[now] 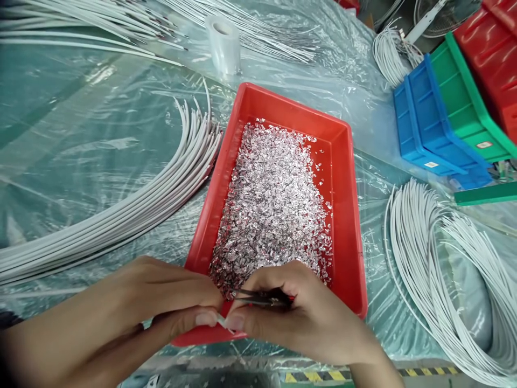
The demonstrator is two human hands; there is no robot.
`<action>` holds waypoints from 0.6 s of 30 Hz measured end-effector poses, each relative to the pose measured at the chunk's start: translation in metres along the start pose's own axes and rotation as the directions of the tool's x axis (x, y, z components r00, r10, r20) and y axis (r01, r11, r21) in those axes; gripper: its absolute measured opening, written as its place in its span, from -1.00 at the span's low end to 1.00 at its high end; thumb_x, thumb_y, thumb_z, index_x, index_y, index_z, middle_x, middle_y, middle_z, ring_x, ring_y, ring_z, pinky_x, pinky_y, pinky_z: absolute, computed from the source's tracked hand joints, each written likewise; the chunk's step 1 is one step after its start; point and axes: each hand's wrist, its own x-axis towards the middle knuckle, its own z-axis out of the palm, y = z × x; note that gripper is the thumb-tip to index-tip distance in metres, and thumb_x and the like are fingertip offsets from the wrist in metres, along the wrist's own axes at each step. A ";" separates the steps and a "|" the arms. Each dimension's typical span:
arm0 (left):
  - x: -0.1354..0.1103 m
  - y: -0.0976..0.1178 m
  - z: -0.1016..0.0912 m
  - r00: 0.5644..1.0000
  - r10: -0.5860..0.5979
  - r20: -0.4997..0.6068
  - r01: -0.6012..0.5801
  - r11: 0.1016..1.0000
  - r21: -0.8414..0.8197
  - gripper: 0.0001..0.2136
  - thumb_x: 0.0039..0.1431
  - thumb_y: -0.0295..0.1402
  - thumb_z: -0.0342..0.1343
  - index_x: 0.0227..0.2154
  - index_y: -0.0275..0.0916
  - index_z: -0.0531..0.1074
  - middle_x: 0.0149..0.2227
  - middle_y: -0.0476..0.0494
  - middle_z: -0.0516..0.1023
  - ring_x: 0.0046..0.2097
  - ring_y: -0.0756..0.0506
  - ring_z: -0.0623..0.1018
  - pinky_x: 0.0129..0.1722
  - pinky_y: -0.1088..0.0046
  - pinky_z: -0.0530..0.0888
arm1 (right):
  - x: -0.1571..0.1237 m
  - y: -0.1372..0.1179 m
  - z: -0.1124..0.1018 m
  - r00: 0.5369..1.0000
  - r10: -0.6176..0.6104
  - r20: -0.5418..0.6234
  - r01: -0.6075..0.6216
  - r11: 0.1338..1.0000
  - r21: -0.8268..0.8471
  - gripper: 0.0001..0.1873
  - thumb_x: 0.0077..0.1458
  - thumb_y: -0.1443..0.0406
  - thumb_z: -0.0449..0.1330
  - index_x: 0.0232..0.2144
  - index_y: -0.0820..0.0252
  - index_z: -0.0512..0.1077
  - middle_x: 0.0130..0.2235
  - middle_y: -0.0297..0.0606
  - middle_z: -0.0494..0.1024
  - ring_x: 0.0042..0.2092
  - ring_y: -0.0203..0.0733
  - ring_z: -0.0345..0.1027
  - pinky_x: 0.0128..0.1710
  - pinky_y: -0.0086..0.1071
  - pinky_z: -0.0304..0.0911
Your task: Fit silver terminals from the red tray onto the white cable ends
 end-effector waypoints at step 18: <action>0.002 0.000 -0.003 0.989 -0.118 0.091 0.130 0.981 -0.146 -0.80 0.36 -0.42 -0.16 -0.36 -0.16 0.32 -0.50 0.11 0.38 -0.50 0.04 0.36 -0.47 0.54 0.25 | -0.008 0.011 0.009 0.983 -0.157 -0.095 0.135 0.968 -0.210 -0.86 0.16 0.46 0.18 -0.33 0.11 0.38 -0.47 -0.52 0.30 -0.48 -0.46 0.06 -0.54 -0.55 0.00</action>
